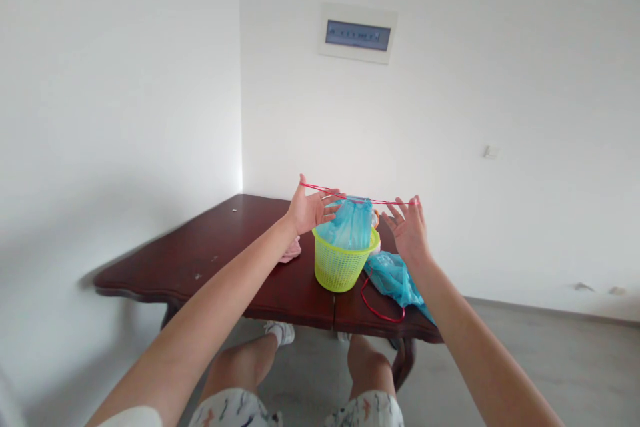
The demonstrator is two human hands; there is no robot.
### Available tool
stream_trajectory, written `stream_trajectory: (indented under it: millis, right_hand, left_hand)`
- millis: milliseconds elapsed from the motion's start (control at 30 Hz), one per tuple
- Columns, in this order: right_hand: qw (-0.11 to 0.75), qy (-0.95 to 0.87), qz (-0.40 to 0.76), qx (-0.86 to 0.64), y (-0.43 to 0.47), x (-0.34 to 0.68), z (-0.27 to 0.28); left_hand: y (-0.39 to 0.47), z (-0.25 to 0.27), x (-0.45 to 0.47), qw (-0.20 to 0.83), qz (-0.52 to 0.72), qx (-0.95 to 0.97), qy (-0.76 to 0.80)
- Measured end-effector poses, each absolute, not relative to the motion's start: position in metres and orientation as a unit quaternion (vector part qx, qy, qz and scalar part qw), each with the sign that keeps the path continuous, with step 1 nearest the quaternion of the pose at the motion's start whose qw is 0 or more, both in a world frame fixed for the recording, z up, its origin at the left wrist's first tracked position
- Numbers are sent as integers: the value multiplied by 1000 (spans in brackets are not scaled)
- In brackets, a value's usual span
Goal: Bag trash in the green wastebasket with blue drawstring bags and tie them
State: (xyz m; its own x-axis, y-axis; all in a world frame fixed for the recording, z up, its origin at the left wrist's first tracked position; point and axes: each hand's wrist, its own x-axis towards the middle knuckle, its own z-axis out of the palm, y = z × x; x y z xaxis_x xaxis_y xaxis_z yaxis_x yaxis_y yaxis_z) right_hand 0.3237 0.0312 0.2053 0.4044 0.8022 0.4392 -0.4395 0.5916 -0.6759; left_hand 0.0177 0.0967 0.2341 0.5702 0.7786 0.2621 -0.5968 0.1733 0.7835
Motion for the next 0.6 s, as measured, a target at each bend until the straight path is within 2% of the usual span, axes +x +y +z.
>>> stream_trajectory:
  millis: [133,367,500,600]
  right_hand:
    - [805,-377,384,-249,35,330,197]
    - [812,-341,387,-273,39,328,192]
    - [820,-355,340,-294,40,328,195]
    - [821,-385,259,-331,39,328,202]
  left_hand:
    - [103,226,19,729,494,460,115]
    - [102,238,32,610,689,380,92]
    - [97,250,36,626,687,366,46]
    - [89,258,39,650,666,363,42]
